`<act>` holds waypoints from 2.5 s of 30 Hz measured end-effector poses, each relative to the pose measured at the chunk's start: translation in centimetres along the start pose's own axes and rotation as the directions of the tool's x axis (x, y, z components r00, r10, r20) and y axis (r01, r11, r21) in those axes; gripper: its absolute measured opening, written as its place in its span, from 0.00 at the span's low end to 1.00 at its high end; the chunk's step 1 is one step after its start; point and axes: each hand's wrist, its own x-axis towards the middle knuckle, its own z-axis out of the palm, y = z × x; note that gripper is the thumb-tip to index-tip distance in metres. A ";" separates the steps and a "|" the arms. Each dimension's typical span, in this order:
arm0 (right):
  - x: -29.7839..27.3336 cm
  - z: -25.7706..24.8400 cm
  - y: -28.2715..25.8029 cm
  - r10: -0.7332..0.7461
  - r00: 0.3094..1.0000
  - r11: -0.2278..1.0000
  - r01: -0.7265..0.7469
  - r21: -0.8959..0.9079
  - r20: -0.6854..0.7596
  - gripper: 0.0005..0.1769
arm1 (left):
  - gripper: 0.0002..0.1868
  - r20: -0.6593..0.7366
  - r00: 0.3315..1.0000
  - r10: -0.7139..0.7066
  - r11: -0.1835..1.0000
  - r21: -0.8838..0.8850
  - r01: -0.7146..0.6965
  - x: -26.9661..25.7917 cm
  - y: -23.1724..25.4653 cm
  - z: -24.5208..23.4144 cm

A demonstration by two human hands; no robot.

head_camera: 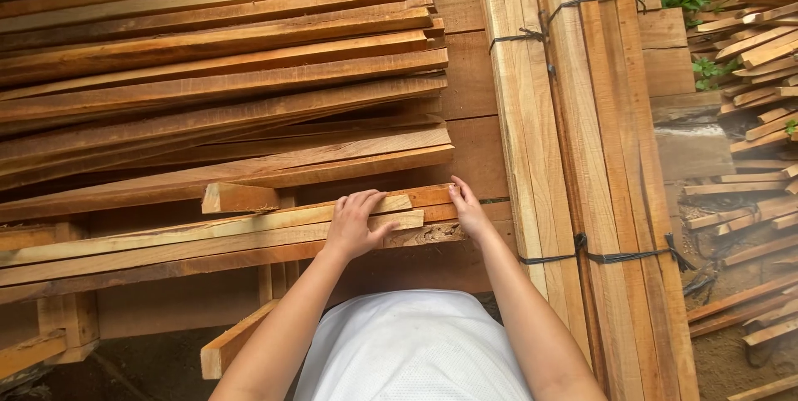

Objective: Organizing wooden slats and tying them together into a bundle.

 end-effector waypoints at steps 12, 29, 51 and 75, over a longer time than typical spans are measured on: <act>-1.3 0.6 -2.0 0.021 0.999 0.999 -0.020 0.034 -0.033 0.39 | 0.18 -0.112 0.974 0.199 0.973 0.138 -0.183 3.0 -2.7 1.6; -1.6 0.6 -3.4 0.006 1.000 1.000 -0.006 0.009 -0.023 0.44 | 0.20 -0.100 0.958 0.268 0.961 0.105 -0.257 7.9 5.8 6.4; 0.3 0.0 -1.0 -0.170 0.983 0.985 0.166 0.054 0.071 0.37 | 0.20 -0.205 0.933 0.297 0.953 0.123 -0.276 2.1 2.2 4.9; 1.3 -0.2 0.5 -0.170 0.985 0.985 0.169 0.034 0.028 0.28 | 0.22 -0.273 0.879 0.390 0.919 0.179 -0.351 5.5 7.7 9.3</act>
